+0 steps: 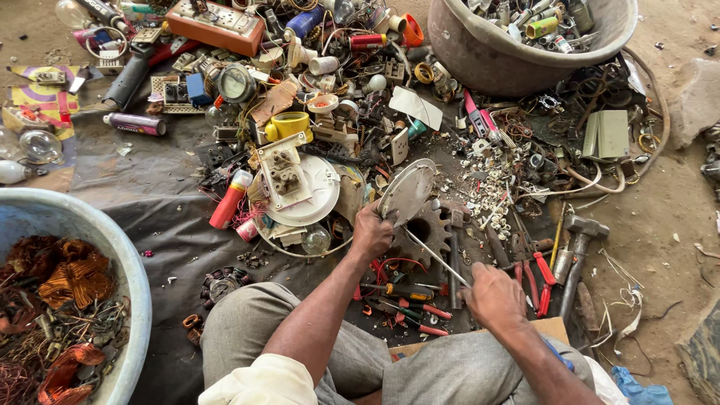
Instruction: The person uses a screwdriver to pry and unscrew components from a white plastic circular housing while sitting on the floor near a pile of scrap electronics and tools.
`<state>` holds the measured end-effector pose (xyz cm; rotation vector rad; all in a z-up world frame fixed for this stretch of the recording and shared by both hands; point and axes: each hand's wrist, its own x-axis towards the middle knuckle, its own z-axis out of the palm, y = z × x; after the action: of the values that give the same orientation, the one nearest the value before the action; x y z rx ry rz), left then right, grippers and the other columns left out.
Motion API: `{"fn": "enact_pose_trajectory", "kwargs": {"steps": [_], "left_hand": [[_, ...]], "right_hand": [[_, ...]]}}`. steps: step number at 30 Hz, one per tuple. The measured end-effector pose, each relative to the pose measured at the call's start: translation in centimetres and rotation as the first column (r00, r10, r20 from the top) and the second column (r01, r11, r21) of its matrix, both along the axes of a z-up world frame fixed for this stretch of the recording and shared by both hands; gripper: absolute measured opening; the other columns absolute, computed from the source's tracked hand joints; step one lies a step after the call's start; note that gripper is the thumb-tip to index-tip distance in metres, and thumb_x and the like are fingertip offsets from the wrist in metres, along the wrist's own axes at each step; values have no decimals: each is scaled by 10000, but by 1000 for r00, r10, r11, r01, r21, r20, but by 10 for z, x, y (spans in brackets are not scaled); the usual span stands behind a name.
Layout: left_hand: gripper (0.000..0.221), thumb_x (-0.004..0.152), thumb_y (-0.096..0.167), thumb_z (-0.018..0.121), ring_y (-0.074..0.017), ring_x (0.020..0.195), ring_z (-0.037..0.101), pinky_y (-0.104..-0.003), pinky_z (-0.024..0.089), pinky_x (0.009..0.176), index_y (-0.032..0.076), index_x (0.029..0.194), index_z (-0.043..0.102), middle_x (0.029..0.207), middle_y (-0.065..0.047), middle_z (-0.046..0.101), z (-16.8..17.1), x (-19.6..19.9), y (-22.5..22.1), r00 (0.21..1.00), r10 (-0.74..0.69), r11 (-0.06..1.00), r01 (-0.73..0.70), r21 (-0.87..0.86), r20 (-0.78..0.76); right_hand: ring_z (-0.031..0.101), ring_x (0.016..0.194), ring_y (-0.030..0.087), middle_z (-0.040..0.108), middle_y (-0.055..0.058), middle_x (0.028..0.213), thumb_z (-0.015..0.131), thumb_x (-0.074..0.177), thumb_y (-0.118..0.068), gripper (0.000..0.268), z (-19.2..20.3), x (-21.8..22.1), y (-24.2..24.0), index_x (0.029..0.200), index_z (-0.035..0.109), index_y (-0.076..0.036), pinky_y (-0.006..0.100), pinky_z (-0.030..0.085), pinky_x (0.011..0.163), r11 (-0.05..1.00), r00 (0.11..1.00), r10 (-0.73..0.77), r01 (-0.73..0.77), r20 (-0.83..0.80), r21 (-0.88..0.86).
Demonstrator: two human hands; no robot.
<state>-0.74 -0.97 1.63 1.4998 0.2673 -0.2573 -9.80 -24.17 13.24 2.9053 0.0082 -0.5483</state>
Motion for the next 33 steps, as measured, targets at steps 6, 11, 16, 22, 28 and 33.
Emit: {"fn": "enact_pose_trajectory", "kwargs": {"steps": [6, 11, 16, 22, 28, 33], "left_hand": [[178, 1001, 124, 666, -67, 572, 579, -219, 477, 457, 56, 1146, 745, 820, -66, 743, -8, -2, 0, 990, 4, 1000, -3, -11, 141], [158, 980, 135, 660, -113, 539, 530, -255, 415, 393, 49, 1089, 735, 829, -90, 713, -16, 3, -4, 998, -16, 999, 14, -48, -55], [163, 965, 139, 676, -111, 570, 597, -253, 495, 430, 51, 1091, 728, 838, -73, 730, -18, 2, -5, 998, 8, 999, -11, -39, -63], [198, 959, 144, 703, -127, 582, 598, -298, 480, 471, 1, 1093, 730, 827, -94, 760, -20, 3, -1, 999, 16, 998, -13, -58, 44], [193, 959, 130, 711, -123, 604, 610, -294, 480, 494, -18, 1078, 748, 832, -100, 770, -26, 4, -1, 991, 36, 998, -30, -49, 132], [237, 1007, 155, 674, -216, 644, 669, -318, 559, 467, -57, 1088, 742, 937, -205, 773, -10, 7, 6, 993, 59, 998, -59, -3, 102]], "right_hand": [[772, 969, 281, 759, 103, 1037, 559, 1011, -471, 349, 15, 6, 10, 1153, 723, -197, 464, 578, 914, 972, 927, -233, 235, -293, -29], [730, 959, 283, 731, 109, 1005, 694, 868, -443, 416, 5, 0, 12, 1088, 701, -89, 460, 579, 885, 996, 992, -94, 94, -80, 4], [693, 955, 381, 687, 169, 1016, 749, 829, -469, 507, -4, -7, 9, 1182, 662, -116, 505, 556, 838, 982, 994, -105, 109, -34, 153], [736, 994, 316, 712, 113, 1033, 701, 895, -420, 400, -3, 6, 16, 1135, 679, -102, 478, 577, 891, 972, 969, -218, 226, -116, 62], [702, 898, 416, 686, 207, 1011, 729, 821, -395, 527, 3, 2, 23, 1255, 674, -100, 533, 557, 775, 963, 984, -171, 175, -39, 205], [795, 880, 320, 788, 134, 940, 571, 976, -407, 339, 9, -4, 26, 1100, 756, -152, 483, 614, 845, 933, 884, -305, 352, -355, 75]]}}
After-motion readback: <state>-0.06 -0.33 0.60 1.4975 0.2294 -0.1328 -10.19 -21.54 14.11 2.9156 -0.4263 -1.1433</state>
